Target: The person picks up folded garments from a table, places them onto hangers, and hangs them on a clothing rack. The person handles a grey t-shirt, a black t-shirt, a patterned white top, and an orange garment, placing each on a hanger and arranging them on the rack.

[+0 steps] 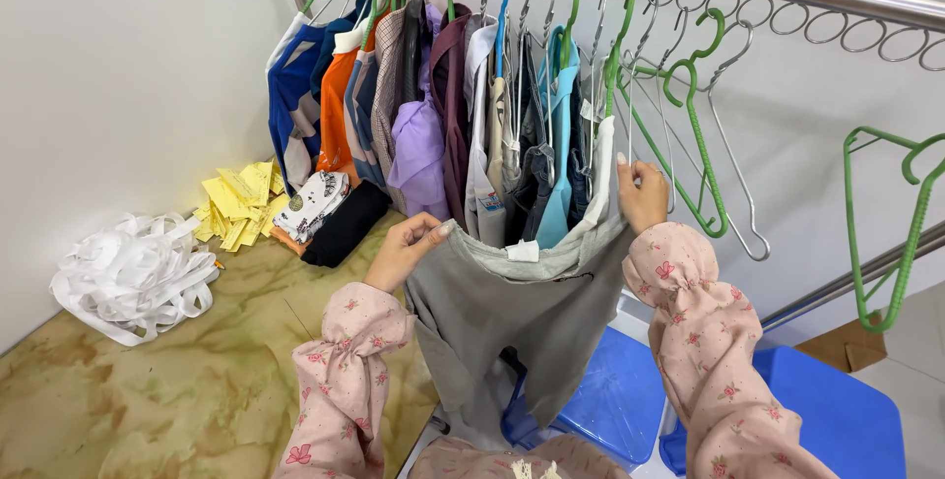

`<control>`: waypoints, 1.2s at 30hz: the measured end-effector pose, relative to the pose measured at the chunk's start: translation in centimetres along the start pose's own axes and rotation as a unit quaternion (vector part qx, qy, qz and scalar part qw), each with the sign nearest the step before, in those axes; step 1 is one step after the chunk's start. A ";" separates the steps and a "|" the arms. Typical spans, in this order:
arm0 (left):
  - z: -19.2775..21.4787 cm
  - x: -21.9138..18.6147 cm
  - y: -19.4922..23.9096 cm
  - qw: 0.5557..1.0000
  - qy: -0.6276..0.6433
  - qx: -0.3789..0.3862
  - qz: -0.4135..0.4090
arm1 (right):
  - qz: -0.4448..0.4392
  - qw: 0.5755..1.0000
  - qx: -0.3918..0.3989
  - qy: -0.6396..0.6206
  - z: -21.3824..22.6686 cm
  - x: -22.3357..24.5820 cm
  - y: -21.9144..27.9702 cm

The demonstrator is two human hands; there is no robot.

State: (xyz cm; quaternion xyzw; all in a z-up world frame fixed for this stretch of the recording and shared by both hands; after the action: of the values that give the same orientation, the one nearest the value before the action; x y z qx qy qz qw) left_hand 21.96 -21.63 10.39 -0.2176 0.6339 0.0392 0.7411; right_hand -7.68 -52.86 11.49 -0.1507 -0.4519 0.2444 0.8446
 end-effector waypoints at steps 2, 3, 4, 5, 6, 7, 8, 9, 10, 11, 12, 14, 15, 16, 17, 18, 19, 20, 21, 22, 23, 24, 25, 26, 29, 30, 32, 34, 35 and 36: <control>-0.1 0.0 -0.1 1.000 0.005 -0.001 -0.001 | -0.022 1.000 0.005 -0.013 -0.1 -0.4 -0.1; -0.1 0.0 -0.2 1.000 0.010 -0.003 -0.002 | -0.043 0.999 0.010 -0.028 -0.1 -0.7 -0.1; -0.3 -0.3 -0.3 1.000 0.011 -0.001 -0.002 | -0.043 0.999 0.009 -0.026 -0.1 -0.5 -0.4; -0.5 -0.5 -0.4 1.000 0.010 0.002 -0.001 | -0.043 0.998 0.015 -0.048 -0.2 -0.3 -0.6; -0.7 -0.7 -0.4 1.000 0.009 0.004 0.000 | -0.042 0.996 0.022 -0.071 -0.4 -0.1 -0.9; -0.8 -0.8 -0.4 1.000 0.010 0.004 0.000 | -0.042 0.996 0.021 -0.070 -0.3 -0.5 -1.1; -0.9 -0.8 -0.3 1.000 0.014 0.002 0.003 | -0.043 0.996 0.028 -0.072 -0.3 -0.8 -1.3; -0.9 -0.8 -0.3 1.000 0.018 0.000 0.007 | -0.044 0.996 0.034 -0.074 -0.3 -1.2 -1.5; -1.0 -0.7 -0.2 1.000 0.018 0.001 0.006 | -0.044 0.996 0.034 -0.074 -0.4 -1.7 -1.6; -1.0 -0.6 -0.1 1.000 0.016 0.000 0.008 | -0.047 0.996 0.032 -0.067 -0.4 -2.2 -1.6; -1.0 -0.4 0.1 1.000 0.015 -0.001 0.010 | -0.050 0.997 0.031 -0.059 -0.5 -2.7 -1.7; -0.9 -0.3 0.3 1.000 0.015 -0.004 0.011 | -0.052 0.997 0.025 -0.058 -0.2 -2.5 -1.3; -0.9 -0.2 0.4 1.000 0.016 -0.006 0.012 | -0.053 0.997 0.019 -0.058 0.0 -2.4 -1.0; -0.9 -0.2 0.4 1.000 0.016 -0.005 0.012 | -0.054 0.997 0.018 -0.057 0.2 -2.5 -0.9; -0.9 -0.1 0.5 1.000 0.016 -0.006 0.014 | -0.052 0.997 0.010 -0.055 0.4 -2.5 -0.8; -0.9 -0.1 0.4 1.000 0.016 -0.007 0.014 | -0.049 0.997 0.002 -0.054 0.6 -2.5 -0.8; -1.1 0.1 0.2 1.000 0.016 -0.006 0.013 | -0.049 0.997 0.001 -0.053 0.8 -2.5 -0.7; -1.3 0.2 0.1 1.000 0.018 -0.005 0.015 | -0.049 0.997 0.002 -0.058 0.9 -2.5 -0.7; -1.5 0.4 -0.1 1.000 0.020 -0.003 0.017 | -0.048 0.997 0.004 -0.062 1.1 -2.4 -0.7; -1.8 0.3 -0.1 1.000 0.021 -0.003 0.016 | -0.047 0.997 0.003 -0.061 1.2 -2.3 -0.7; -2.1 0.3 -0.2 1.000 0.026 0.000 0.018 | -0.045 0.997 0.001 -0.067 1.3 -2.2 -0.7; -2.4 0.2 -0.2 0.999 0.030 0.002 0.020 | -0.043 0.996 -0.002 -0.074 1.3 -2.1 -0.7; -2.5 0.1 -0.2 0.999 0.029 0.002 0.019 | -0.042 0.996 -0.002 -0.075 1.4 -1.9 -0.5; -2.7 -0.1 -0.2 0.999 0.030 0.003 0.019 | -0.039 0.996 -0.005 -0.076 1.6 -1.6 -0.3; -2.5 0.6 -0.2 0.999 0.037 0.002 0.020 | -0.030 0.996 -0.012 -0.080 1.8 -1.4 0.1; -2.4 1.1 -0.3 0.999 0.041 -0.001 0.025 | -0.026 0.996 -0.016 -0.083 1.8 -1.4 0.3; -2.2 1.6 -0.1 0.999 0.043 -0.006 0.022 | -0.019 0.995 -0.019 -0.093 2.4 -0.5 1.2; -2.2 1.7 0.1 0.999 0.044 -0.009 0.019 | -0.013 0.994 -0.024 -0.103 3.1 0.2 2.2; -2.2 1.7 0.2 0.998 0.050 -0.014 0.024 | -0.018 0.993 -0.025 -0.112 3.4 0.3 2.6; -2.4 1.8 0.4 0.998 0.057 -0.020 0.030 | -0.025 0.992 -0.026 -0.119 3.7 0.3 3.3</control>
State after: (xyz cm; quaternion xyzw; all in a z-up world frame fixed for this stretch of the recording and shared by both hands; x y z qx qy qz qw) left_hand 19.96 -22.51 8.28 -0.2151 0.6802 0.0613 0.6980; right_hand -11.55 -49.81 12.10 -0.1309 -0.5591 0.2279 0.7863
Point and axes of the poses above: each hand's wrist, its own y-axis away from the middle knuckle, its own z-axis out of the back of the hand, x = y × z, the point moved 4 cm from there along -y, towards the middle knuckle, and after that the axes turned 3 degrees about x, right-handed, at the moved point
